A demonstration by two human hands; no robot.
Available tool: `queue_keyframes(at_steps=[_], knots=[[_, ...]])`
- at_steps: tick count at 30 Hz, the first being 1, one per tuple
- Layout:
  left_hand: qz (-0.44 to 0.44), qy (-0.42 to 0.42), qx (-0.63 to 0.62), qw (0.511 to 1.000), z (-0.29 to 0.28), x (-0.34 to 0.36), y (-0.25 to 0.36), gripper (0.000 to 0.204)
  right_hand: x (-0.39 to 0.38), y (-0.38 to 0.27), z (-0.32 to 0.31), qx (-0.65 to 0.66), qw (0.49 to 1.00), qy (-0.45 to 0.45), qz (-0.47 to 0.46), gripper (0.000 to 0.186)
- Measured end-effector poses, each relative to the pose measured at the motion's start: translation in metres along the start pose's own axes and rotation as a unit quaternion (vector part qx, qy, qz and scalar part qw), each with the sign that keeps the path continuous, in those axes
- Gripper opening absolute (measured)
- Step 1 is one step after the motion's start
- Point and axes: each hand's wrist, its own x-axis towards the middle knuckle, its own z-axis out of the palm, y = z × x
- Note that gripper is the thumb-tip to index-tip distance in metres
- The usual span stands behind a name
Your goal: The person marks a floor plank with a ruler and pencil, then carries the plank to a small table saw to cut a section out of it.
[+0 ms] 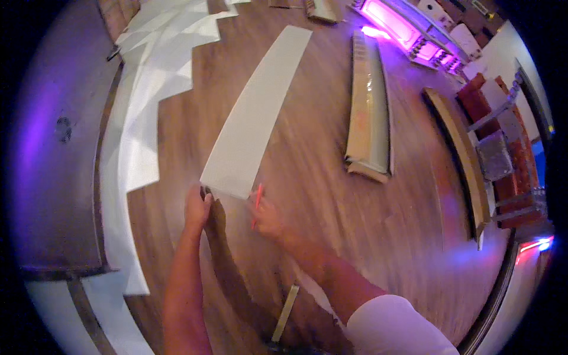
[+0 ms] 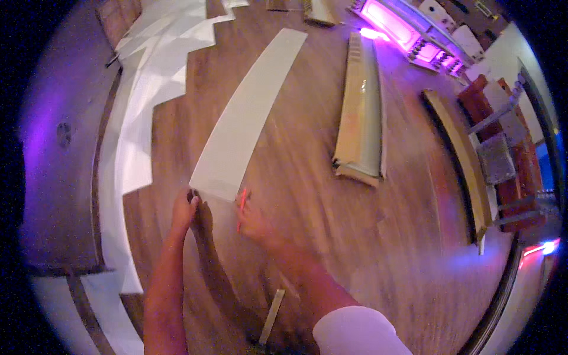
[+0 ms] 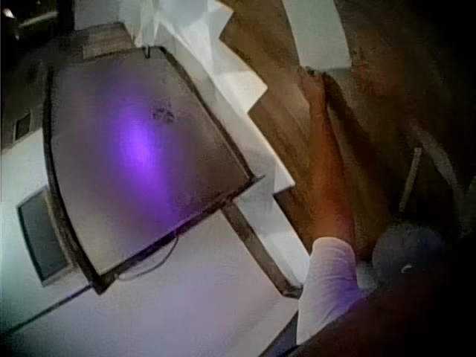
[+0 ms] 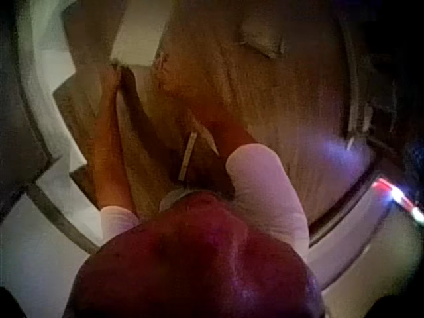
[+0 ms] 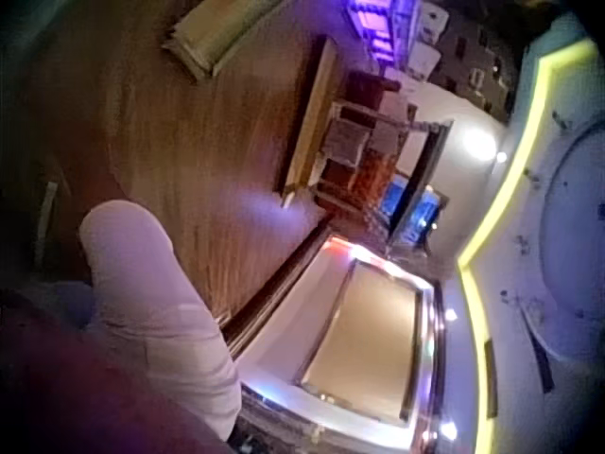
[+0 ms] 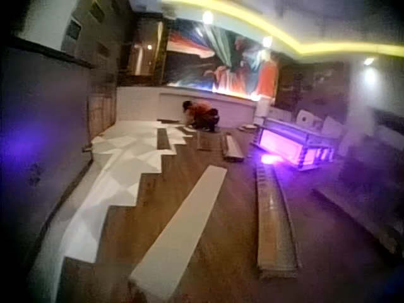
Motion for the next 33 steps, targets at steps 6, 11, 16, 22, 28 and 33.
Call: queue_keyframes(at_steps=[6,11,16,22,28,33], knots=[[-0.038,0.020,0.152,0.987,0.022,0.060,0.021,0.055,0.012,-0.017,-0.015,-0.009,1.000,-0.007,-0.005,0.048],[-0.119,-0.051,0.184,0.974,0.034,0.110,0.035,0.055,0.015,-0.018,-0.025,-0.005,1.000,0.007,0.002,0.044],[-0.150,-0.093,0.012,0.984,0.025,0.146,-0.030,0.054,0.028,-0.029,-0.028,0.014,0.999,0.036,-0.006,0.042],[-0.068,-0.219,-0.110,0.967,-0.038,0.127,0.066,0.040,0.015,-0.022,-0.030,0.022,0.999,0.018,0.038,0.042],[0.031,-0.128,-0.052,0.990,-0.060,0.065,0.103,0.031,0.014,-0.020,-0.019,0.017,0.998,0.002,0.060,0.047],[0.105,-0.032,0.078,0.991,-0.084,-0.061,0.096,0.023,0.010,-0.022,-0.019,0.024,0.997,0.031,0.070,0.050]])
